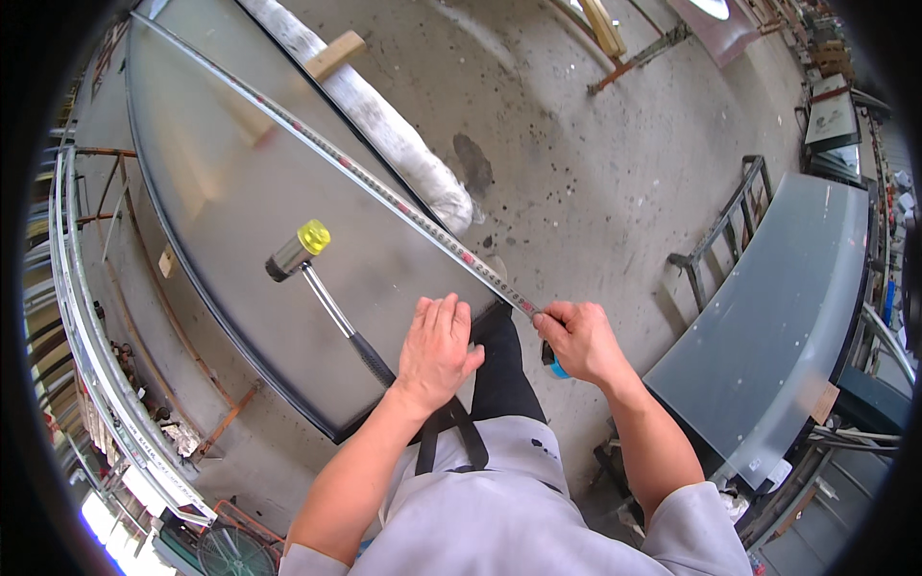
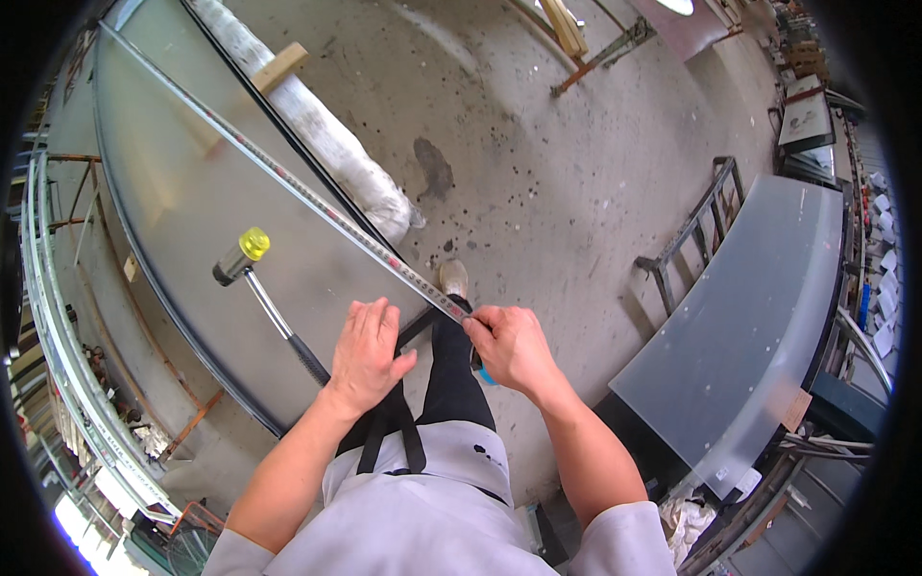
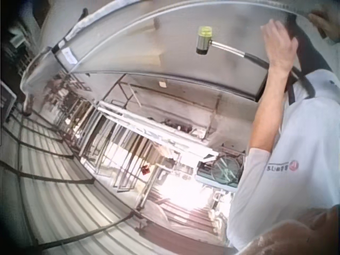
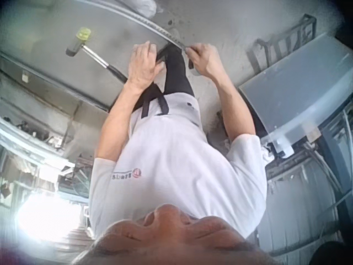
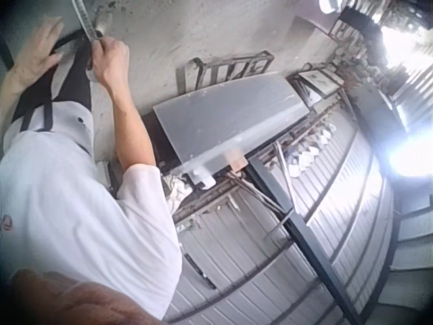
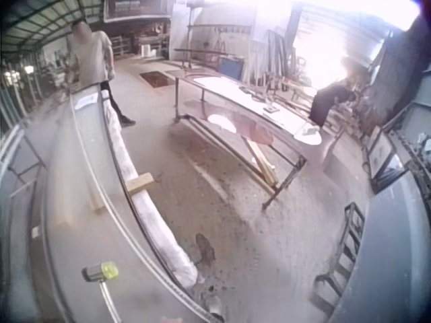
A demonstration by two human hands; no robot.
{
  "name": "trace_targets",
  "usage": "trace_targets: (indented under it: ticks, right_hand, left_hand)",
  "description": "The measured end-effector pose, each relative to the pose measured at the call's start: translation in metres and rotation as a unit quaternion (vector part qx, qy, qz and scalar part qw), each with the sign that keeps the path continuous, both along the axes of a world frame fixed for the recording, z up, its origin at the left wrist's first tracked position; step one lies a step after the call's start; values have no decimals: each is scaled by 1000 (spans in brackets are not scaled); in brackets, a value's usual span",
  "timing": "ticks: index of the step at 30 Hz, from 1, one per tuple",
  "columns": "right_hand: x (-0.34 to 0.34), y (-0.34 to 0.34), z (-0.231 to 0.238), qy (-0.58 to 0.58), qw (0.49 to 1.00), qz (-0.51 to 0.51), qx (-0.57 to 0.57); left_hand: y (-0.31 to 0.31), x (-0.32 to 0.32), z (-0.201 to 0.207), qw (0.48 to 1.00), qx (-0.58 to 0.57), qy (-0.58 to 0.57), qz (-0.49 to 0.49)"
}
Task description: The person picks up a power drill to fasten a screw into the corner of a metal frame, then uses a tape measure and a rubber mallet to check the dimensions and alignment of the frame components on a work table before retrieving a long metal rail to add to the assembly.
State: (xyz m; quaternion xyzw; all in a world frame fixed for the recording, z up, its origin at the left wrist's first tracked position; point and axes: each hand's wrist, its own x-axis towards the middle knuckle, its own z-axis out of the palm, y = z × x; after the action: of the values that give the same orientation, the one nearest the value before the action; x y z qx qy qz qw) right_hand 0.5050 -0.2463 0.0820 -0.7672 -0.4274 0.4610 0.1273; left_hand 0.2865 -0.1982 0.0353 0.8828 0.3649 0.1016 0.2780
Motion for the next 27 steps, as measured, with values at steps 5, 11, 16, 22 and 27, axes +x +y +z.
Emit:
trace_targets:
  ticks: [5,11,16,22,27]
  right_hand:
    - [1,-3,-13,6,1000,-11,23]
    - [4,-7,-23,-11,998,0,59]
    - [3,-8,-27,-20,997,14,79]
    - [3,-9,-32,-22,995,22,92]
    - [2,-9,-29,-8,997,7,72]
  left_hand:
    - [6,3,-7,1000,-8,26,-5]
    - [6,6,-10,1000,2,16,-6]
    - [6,7,-9,1000,3,28,-6]
    - [6,6,-9,999,5,37,-12]
    - [7,8,-7,999,2,37,-13]
